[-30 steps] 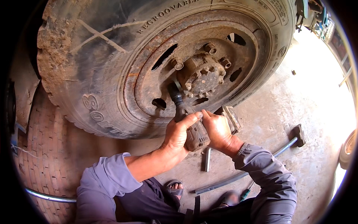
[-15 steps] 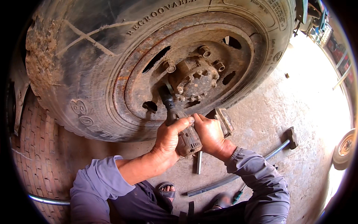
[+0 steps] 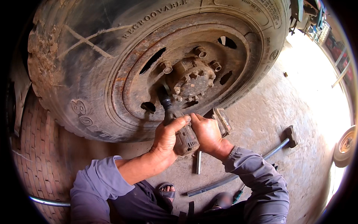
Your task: The person uses a cordless impact wrench to loosen and remove lug nuts from a vehicle tire. They systematically work around the wheel hub, removing each nut and placing them aside on the ground.
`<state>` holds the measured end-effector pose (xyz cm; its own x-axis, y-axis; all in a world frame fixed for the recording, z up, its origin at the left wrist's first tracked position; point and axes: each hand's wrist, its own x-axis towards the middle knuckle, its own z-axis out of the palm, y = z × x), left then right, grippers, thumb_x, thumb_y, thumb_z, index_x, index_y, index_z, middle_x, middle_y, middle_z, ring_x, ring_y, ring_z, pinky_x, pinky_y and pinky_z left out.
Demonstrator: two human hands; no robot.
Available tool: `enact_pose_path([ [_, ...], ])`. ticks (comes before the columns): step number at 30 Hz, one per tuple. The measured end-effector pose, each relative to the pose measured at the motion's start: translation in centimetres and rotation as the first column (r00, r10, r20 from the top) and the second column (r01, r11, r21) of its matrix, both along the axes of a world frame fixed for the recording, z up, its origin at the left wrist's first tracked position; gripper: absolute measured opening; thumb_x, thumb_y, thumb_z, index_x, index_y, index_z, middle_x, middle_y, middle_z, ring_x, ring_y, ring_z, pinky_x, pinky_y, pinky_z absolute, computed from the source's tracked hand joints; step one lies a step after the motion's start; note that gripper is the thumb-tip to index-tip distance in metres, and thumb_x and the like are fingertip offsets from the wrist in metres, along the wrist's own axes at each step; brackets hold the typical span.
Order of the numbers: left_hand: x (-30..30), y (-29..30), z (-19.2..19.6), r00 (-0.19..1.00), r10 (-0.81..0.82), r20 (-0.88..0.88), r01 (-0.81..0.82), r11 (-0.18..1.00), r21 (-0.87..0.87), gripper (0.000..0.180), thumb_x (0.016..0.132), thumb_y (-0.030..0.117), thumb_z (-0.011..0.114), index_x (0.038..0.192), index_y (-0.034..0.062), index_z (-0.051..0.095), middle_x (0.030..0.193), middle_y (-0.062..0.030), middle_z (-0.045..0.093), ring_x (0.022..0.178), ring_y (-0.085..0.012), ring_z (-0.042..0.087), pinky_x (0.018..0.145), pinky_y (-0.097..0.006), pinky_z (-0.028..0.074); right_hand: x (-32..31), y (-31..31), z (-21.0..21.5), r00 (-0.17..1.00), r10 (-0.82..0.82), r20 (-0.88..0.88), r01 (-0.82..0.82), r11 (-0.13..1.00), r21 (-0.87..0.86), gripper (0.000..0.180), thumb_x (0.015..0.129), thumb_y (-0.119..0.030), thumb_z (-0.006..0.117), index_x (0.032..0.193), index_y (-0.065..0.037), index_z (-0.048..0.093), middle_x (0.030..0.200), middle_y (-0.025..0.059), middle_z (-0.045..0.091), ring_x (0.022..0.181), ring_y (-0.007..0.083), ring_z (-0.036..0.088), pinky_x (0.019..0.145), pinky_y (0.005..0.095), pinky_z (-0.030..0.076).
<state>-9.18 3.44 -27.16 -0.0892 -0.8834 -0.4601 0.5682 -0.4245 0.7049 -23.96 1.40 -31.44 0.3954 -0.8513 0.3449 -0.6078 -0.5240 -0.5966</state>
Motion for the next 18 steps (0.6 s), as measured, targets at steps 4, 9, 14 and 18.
enact_pose_path([
  [4,-0.28,0.06,0.16,1.0,0.022,0.015,-0.022,1.0,0.002,0.025,0.079,0.016,0.081,0.091,0.0087,0.061,0.081,0.0007,0.061,0.072,-0.0095,0.057,0.066,-0.028,0.049,-0.28,-0.26,-0.75,1.0,0.006,-0.023,-0.006,1.0,-0.015,0.045,0.066,-0.023,0.076,0.098,-0.003,0.051,0.084,0.0192,0.062,0.075,0.0436,0.064,0.064,0.049,0.052],
  [9,-0.27,0.07,0.04,0.999,0.022,0.025,-0.023,0.999,0.026,0.025,0.079,0.016,0.081,0.092,0.008,0.061,0.082,-0.0003,0.062,0.073,-0.0099,0.058,0.067,-0.028,0.049,-0.28,-0.1,-0.42,1.0,0.021,0.005,-0.021,1.0,-0.022,0.047,0.066,-0.023,0.077,0.098,-0.002,0.05,0.085,0.02,0.062,0.077,0.0441,0.064,0.065,0.0497,0.051],
  [14,-0.38,0.06,-0.18,0.999,0.019,0.042,-0.019,1.0,0.023,0.027,0.078,0.017,0.081,0.092,0.0071,0.06,0.084,-0.0009,0.062,0.074,-0.0103,0.059,0.067,-0.028,0.05,-0.38,-0.07,-0.69,0.999,0.017,-0.027,-0.018,1.0,-0.013,0.048,0.065,-0.021,0.077,0.1,-0.002,0.049,0.087,0.0208,0.063,0.078,0.0439,0.064,0.066,0.05,0.052],
  [18,-0.27,-0.07,-0.21,0.999,0.028,0.036,-0.028,1.0,-0.004,0.028,0.078,0.016,0.081,0.093,0.0064,0.06,0.085,-0.0011,0.062,0.075,-0.0105,0.059,0.068,-0.029,0.05,-0.2,-0.12,-0.71,0.999,0.006,-0.032,-0.006,1.0,-0.004,0.049,0.065,-0.021,0.077,0.101,-0.002,0.049,0.087,0.0209,0.063,0.079,0.0439,0.065,0.066,0.0498,0.052],
])
